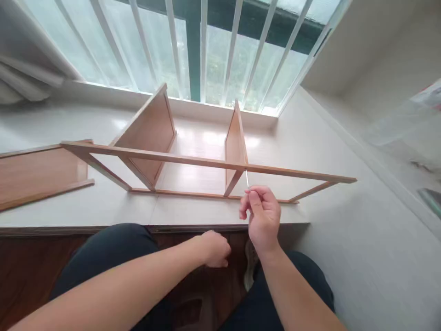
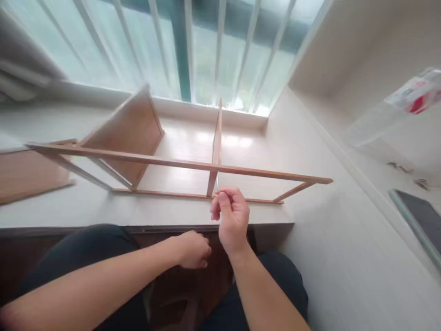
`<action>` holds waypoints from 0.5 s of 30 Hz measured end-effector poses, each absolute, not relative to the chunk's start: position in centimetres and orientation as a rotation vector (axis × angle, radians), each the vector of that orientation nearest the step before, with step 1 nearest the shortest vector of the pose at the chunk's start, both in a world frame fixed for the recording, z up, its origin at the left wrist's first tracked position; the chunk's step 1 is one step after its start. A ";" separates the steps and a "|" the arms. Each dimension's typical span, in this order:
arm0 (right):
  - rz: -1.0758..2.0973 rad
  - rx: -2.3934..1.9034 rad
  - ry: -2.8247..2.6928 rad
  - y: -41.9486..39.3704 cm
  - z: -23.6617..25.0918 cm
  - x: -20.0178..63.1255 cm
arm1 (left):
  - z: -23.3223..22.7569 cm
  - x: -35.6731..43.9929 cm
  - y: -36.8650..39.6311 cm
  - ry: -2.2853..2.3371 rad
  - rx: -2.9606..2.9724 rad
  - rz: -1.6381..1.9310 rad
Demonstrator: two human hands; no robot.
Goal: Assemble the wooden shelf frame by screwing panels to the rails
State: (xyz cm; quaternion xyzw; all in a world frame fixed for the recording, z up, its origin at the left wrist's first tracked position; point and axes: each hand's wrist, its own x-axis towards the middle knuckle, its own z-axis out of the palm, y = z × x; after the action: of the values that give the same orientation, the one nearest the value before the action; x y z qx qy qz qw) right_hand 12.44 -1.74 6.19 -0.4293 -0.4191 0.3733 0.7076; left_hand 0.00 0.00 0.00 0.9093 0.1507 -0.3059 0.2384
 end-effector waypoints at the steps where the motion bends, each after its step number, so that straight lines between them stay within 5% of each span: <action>1: 0.812 -0.963 -0.947 -1.9 6.3 12.4 | 0.0 0.0 0.0 0.411 2.491 -0.838; 15: 0.791 -0.996 -1.039 -2.7 5.8 12.6 | -1.0 -0.2 -0.1 0.412 2.510 -0.768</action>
State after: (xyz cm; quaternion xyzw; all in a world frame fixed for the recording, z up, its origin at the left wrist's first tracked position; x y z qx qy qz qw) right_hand 12.57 -2.67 5.82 -0.4438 -0.4632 0.3523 0.6814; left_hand -0.19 -0.15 -1.03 0.9171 0.1507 -0.2806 0.2398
